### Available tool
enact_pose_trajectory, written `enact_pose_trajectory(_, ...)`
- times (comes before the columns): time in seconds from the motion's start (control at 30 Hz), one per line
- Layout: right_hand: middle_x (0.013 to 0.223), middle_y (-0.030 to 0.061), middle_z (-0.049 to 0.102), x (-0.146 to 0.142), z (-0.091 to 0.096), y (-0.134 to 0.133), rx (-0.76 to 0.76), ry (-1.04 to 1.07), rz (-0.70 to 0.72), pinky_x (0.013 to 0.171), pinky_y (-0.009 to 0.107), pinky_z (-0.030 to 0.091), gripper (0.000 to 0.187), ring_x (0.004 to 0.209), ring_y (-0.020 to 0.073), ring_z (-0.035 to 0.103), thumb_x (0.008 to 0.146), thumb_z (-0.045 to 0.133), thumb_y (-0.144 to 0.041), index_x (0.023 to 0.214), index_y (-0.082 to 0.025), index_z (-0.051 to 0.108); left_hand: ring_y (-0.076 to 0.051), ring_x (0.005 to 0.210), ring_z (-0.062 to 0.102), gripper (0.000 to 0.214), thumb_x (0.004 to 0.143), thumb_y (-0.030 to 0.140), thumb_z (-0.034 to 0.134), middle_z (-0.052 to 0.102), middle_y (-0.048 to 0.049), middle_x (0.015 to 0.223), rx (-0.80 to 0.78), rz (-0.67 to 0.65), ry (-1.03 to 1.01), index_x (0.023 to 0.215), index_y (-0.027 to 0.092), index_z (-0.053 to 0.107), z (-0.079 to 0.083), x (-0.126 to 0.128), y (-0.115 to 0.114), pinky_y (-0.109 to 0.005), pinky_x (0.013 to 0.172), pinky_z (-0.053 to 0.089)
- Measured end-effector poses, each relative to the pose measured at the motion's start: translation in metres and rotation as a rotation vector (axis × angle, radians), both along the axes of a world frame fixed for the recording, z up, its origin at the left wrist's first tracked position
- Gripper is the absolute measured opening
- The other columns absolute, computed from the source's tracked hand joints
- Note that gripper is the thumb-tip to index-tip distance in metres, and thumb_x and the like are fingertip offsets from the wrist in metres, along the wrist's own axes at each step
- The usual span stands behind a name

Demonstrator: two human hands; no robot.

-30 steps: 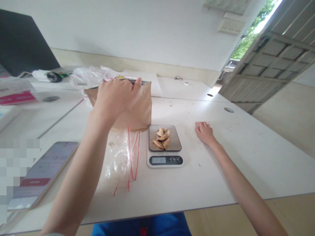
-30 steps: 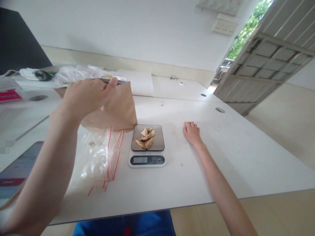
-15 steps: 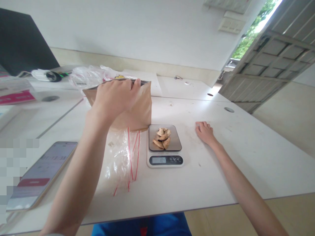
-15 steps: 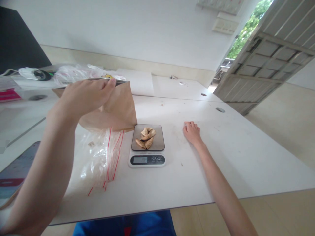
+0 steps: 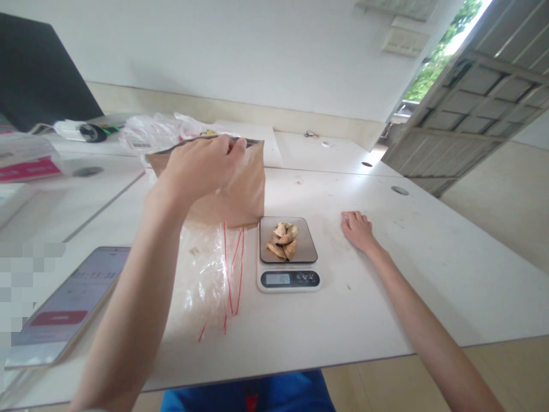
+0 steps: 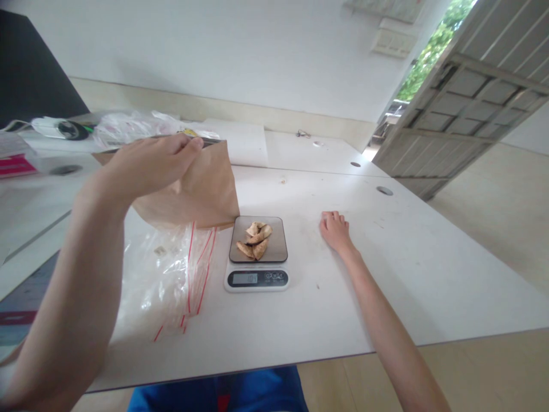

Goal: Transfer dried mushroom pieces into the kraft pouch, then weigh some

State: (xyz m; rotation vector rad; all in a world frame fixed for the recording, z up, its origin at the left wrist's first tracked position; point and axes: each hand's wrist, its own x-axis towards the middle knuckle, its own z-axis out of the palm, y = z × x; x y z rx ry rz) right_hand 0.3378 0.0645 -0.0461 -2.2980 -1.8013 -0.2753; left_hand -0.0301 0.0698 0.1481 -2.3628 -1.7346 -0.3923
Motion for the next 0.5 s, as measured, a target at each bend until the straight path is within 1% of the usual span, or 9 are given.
enact_pose_trajectory(0.1,0.120,0.0187,0.057,0.0001,0.0000,0.0001,0.003,0.002,0.003,0.089,0.047,0.045,0.037,0.108,0.0322,0.053,0.090,0.037,-0.022,0.118,-0.014,0.059,-0.034,0.110,0.060,0.057,0.096,0.039,0.012,0.066,-0.0144,0.114,0.048,0.032,-0.017,0.115,0.015,0.059,-0.0030,0.0015,0.0015,-0.050,0.092,0.043)
enact_pose_trajectory(0.17,0.120,0.0186,0.057,0.0002,0.0000,0.0000,0.005,0.005,0.005,0.089,0.047,0.045,0.037,0.108,0.0321,0.053,0.090,0.037,-0.022,0.118,-0.014,0.059,-0.033,0.109,0.061,0.059,0.096,0.042,0.012,0.067,-0.0154,0.110,0.027,0.049,-0.055,0.108,0.014,0.063,-0.0020,0.0031,0.0013,-0.048,0.092,0.043)
enact_pose_trajectory(0.3,0.119,0.0179,0.058,0.0008,-0.0003,-0.0002,0.016,0.006,0.012,0.088,0.048,0.045,0.036,0.107,0.0321,0.053,0.089,0.037,-0.023,0.117,-0.016,0.059,-0.033,0.110,0.060,0.052,0.094,0.042,0.019,0.066,-0.0195,0.113,-0.028,0.063,-0.178,0.099,0.014,0.063,0.0039,0.0070,-0.0021,-0.047,0.094,0.041)
enact_pose_trajectory(0.37,0.118,0.0177,0.058,0.0011,-0.0006,-0.0003,0.020,0.007,0.015,0.088,0.048,0.045,0.036,0.106,0.0319,0.053,0.089,0.037,-0.023,0.117,-0.016,0.059,-0.033,0.108,0.060,0.050,0.092,0.044,0.022,0.066,-0.0204,0.110,-0.038,0.085,-0.228,0.096,0.014,0.061,0.0059,0.0083,-0.0044,-0.046,0.093,0.041)
enact_pose_trajectory(0.43,0.118,0.0174,0.058,0.0012,-0.0008,-0.0004,0.017,0.008,0.016,0.088,0.047,0.045,0.036,0.106,0.0317,0.053,0.089,0.037,-0.023,0.116,-0.016,0.059,-0.033,0.105,0.061,0.051,0.091,0.048,0.023,0.068,-0.0191,0.105,-0.050,0.107,-0.234,0.090,0.015,0.062,0.0066,0.0089,-0.0065,-0.045,0.091,0.043)
enact_pose_trajectory(0.5,0.119,0.0173,0.058,0.0010,-0.0005,-0.0005,0.010,0.011,0.013,0.089,0.047,0.044,0.036,0.107,0.0316,0.052,0.089,0.036,-0.023,0.117,-0.016,0.059,-0.032,0.106,0.061,0.051,0.090,0.050,0.025,0.068,-0.0173,0.106,-0.053,0.116,-0.220,0.091,0.016,0.062,0.0062,0.0089,-0.0079,-0.044,0.092,0.043)
